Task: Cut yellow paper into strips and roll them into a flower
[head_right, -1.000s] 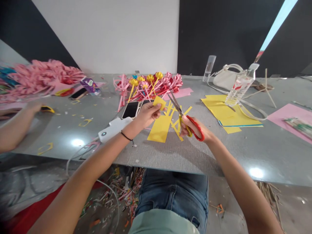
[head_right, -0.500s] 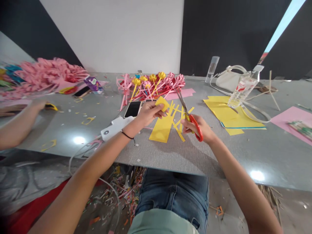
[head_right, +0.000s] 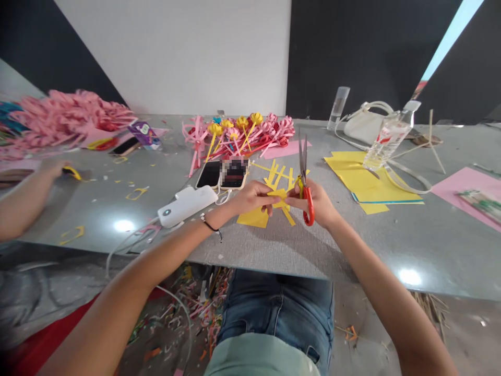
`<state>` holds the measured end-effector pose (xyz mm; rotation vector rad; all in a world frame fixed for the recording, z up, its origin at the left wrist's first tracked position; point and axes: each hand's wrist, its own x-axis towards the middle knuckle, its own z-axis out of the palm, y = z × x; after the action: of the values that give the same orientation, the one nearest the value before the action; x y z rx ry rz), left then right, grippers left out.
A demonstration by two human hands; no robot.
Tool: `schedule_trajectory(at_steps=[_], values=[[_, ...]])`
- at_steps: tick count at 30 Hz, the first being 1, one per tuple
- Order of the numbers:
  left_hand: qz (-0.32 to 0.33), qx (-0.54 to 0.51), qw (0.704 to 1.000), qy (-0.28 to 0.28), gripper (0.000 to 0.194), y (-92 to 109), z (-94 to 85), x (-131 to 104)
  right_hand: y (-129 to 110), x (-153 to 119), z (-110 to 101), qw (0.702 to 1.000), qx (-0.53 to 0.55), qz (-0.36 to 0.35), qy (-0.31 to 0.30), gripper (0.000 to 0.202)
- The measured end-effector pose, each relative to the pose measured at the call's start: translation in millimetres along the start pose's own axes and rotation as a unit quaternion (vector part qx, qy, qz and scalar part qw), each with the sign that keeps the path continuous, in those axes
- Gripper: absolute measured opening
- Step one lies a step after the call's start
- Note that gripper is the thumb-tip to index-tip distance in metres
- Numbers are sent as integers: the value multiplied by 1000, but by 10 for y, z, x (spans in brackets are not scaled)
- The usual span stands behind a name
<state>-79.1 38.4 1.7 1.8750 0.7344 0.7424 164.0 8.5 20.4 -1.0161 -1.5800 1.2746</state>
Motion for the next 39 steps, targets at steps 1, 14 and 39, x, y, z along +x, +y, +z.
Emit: schedule_trajectory(at_steps=[1,14,39], values=[[-1,1,1000,-4,44,0,6,0,3,0,3,1000,-5,2,0,52],[-63,-55,996,-11,39,69,23,-4,112,29,-13,998,-65,-13,6,47],[-93,-120,988,-43,25,-5,47,18,134,19,3,996,-70,-35,40,45]])
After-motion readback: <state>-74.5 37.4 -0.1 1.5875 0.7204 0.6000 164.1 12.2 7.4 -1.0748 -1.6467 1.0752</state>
